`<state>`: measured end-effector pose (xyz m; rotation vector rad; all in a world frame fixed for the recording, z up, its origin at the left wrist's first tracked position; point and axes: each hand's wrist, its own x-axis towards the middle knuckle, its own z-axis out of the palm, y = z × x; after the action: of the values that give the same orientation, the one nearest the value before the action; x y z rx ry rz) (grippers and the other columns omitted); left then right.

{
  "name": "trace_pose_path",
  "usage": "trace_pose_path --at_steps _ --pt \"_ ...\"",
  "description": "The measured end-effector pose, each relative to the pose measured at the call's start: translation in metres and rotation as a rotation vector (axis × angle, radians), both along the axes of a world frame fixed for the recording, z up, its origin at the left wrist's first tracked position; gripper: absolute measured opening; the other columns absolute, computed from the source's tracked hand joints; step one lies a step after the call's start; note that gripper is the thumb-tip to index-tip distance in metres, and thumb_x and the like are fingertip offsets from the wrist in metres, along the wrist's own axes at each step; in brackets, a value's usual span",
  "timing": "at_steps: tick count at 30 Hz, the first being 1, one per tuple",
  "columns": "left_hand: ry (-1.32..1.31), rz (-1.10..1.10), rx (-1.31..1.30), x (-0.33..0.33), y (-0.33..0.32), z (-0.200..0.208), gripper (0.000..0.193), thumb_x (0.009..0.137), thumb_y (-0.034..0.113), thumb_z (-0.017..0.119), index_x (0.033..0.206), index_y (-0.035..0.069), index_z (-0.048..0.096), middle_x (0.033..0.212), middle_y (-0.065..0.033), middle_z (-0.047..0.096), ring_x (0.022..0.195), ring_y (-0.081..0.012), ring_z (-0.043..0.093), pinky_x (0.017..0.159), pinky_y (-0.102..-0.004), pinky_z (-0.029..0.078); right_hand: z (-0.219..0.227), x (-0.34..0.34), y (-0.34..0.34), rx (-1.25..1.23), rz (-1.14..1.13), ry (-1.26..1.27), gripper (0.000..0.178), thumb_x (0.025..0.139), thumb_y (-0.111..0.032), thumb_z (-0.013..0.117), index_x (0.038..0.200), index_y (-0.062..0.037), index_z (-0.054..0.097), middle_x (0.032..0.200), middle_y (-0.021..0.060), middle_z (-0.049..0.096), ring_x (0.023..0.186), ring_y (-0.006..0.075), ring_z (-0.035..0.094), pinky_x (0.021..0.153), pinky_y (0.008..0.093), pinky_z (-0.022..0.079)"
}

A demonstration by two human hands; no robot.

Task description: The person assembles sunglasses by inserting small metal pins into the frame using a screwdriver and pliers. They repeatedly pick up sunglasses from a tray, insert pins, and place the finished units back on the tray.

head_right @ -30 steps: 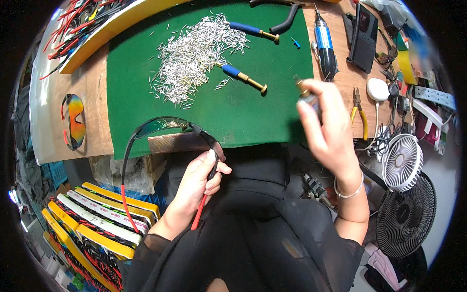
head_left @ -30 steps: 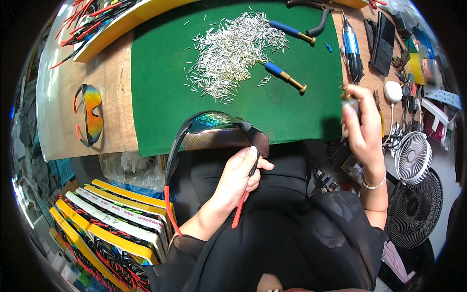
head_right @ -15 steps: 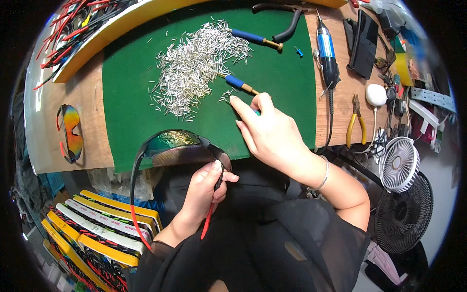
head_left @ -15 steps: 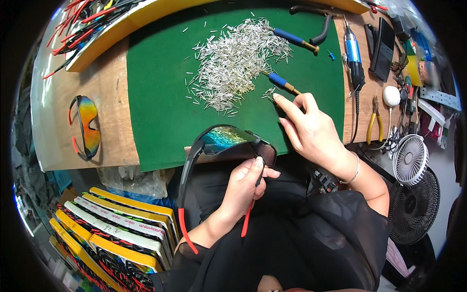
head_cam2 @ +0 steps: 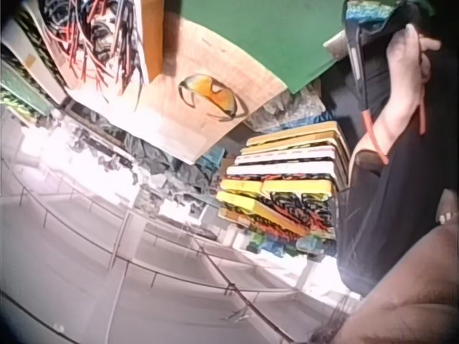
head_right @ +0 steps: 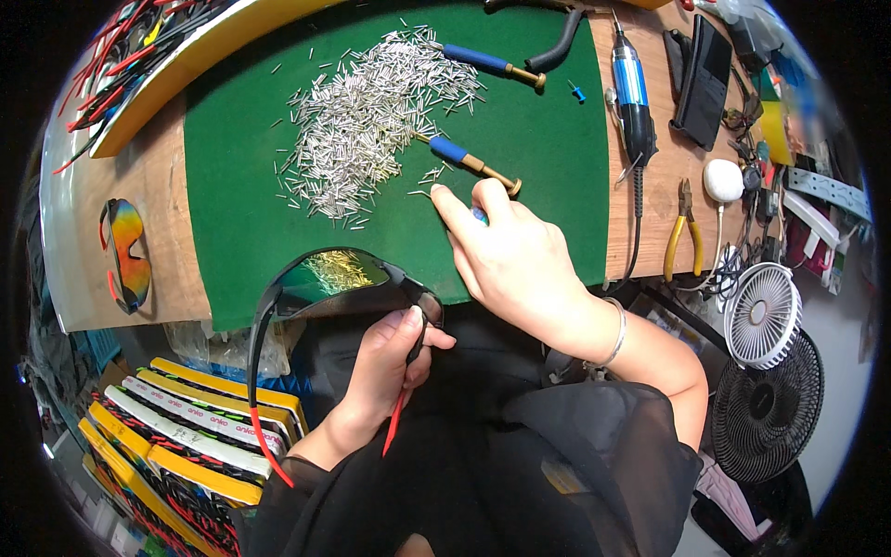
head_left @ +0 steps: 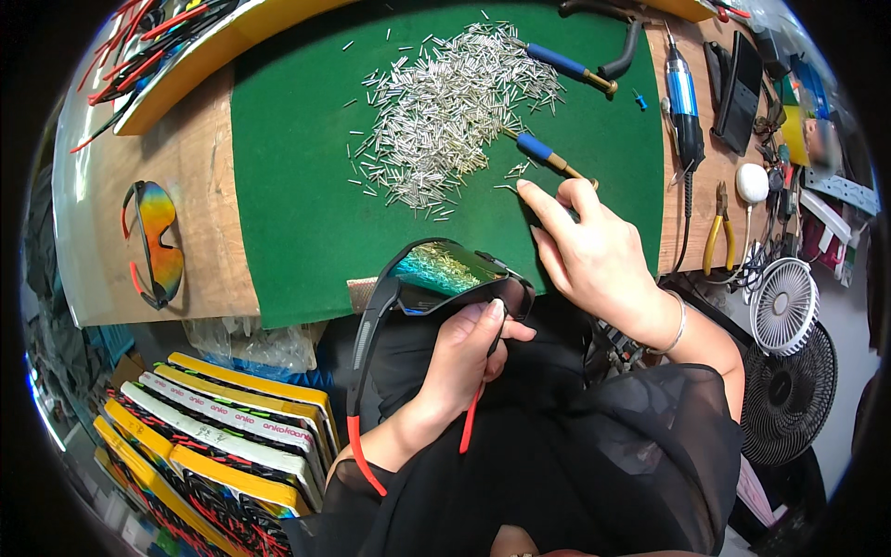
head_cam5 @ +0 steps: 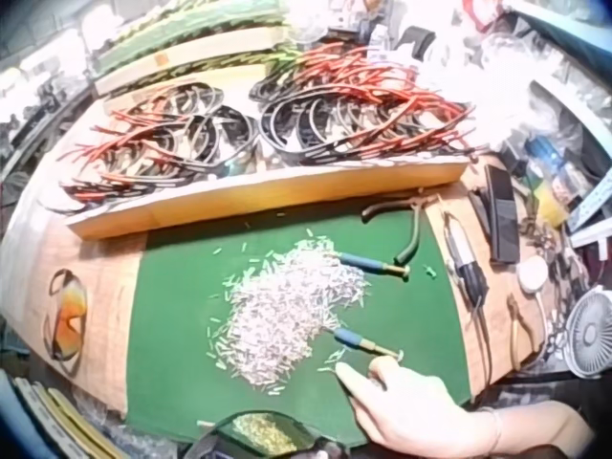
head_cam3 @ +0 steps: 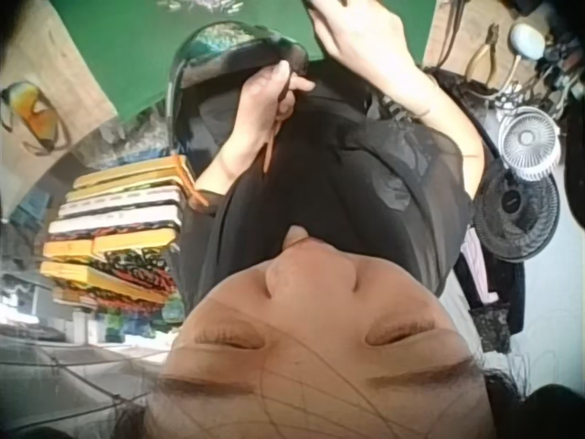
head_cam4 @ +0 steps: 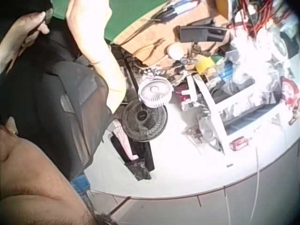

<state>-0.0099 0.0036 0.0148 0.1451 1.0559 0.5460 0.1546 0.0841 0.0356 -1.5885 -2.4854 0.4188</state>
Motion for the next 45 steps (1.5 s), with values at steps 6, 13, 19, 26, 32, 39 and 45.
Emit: trace_pose_path --at_steps 6,13,19,26,32,39,45 --pt "-0.039 -0.004 -0.02 -0.003 -0.002 -0.006 0.03 0.093 0.031 0.045 0.093 0.001 0.051 0.086 -0.0115 0.063 0.042 -0.0057 0.037 0.038 -0.0189 0.029 0.001 0.0 0.002 0.015 0.059 -0.01 0.041 0.074 -0.01 0.061 0.114 -0.0088 0.052 0.087 0.0095 0.048 0.065 0.0197 0.056 0.05 0.0297 0.048" --pt "0.002 -0.017 0.006 -0.002 0.0 0.0 0.039 0.093 0.034 0.042 0.079 0.002 0.06 0.047 0.0026 0.038 0.038 -0.0046 0.031 0.038 -0.0178 0.024 0.004 -0.003 0.005 -0.004 0.134 -0.06 0.049 0.072 -0.008 0.059 0.12 -0.0138 0.051 0.084 0.0091 0.046 0.06 0.0197 0.054 0.049 0.0293 0.047" --pt "0.002 -0.024 -0.017 -0.002 -0.001 -0.006 0.034 0.092 0.035 0.046 0.086 0.002 0.055 0.083 -0.0102 0.064 0.043 -0.0055 0.037 0.038 -0.019 0.029 -0.002 0.001 0.007 -0.015 0.148 0.012 0.046 0.074 -0.008 0.058 0.119 -0.0142 0.052 0.082 0.011 0.046 0.06 0.0225 0.055 0.05 0.0306 0.048" --pt "-0.041 0.069 -0.015 0.001 0.0 -0.003 0.035 0.092 0.037 0.046 0.09 0.003 0.052 0.082 -0.0109 0.064 0.041 -0.0055 0.036 0.037 -0.019 0.028 0.034 0.029 -0.017 -0.203 0.047 0.14 0.045 0.079 -0.007 0.055 0.123 -0.0172 0.05 0.081 0.0132 0.043 0.062 0.028 0.054 0.053 0.0349 0.047" --pt "0.059 0.119 0.023 0.011 -0.004 -0.003 0.034 0.093 0.034 0.044 0.087 0.001 0.052 0.083 -0.0114 0.064 0.041 -0.0058 0.036 0.038 -0.0194 0.029 0.052 0.033 -0.057 -0.227 0.355 -0.151 0.049 0.072 -0.014 0.058 0.12 -0.0204 0.053 0.071 0.006 0.036 0.05 0.0146 0.044 0.043 0.0242 0.041" --pt "0.089 0.15 0.086 0.019 -0.01 -0.008 0.036 0.096 0.034 0.038 0.082 0.003 0.052 0.049 0.0 0.04 0.038 -0.006 0.031 0.036 -0.0187 0.025 0.027 0.019 -0.065 0.018 0.392 -0.249 0.043 0.07 -0.014 0.056 0.113 -0.0171 0.056 0.075 0.0044 0.043 0.05 0.0117 0.043 0.039 0.0215 0.038" --pt "0.097 0.166 0.087 0.02 -0.009 -0.006 0.036 0.096 0.032 0.037 0.082 0.002 0.052 0.049 -0.0002 0.04 0.038 -0.0063 0.031 0.036 -0.0191 0.025 0.03 0.016 -0.067 0.059 0.385 -0.304 0.039 0.072 -0.017 0.054 0.111 -0.0166 0.057 0.073 0.0037 0.043 0.05 0.0112 0.042 0.038 0.021 0.037"
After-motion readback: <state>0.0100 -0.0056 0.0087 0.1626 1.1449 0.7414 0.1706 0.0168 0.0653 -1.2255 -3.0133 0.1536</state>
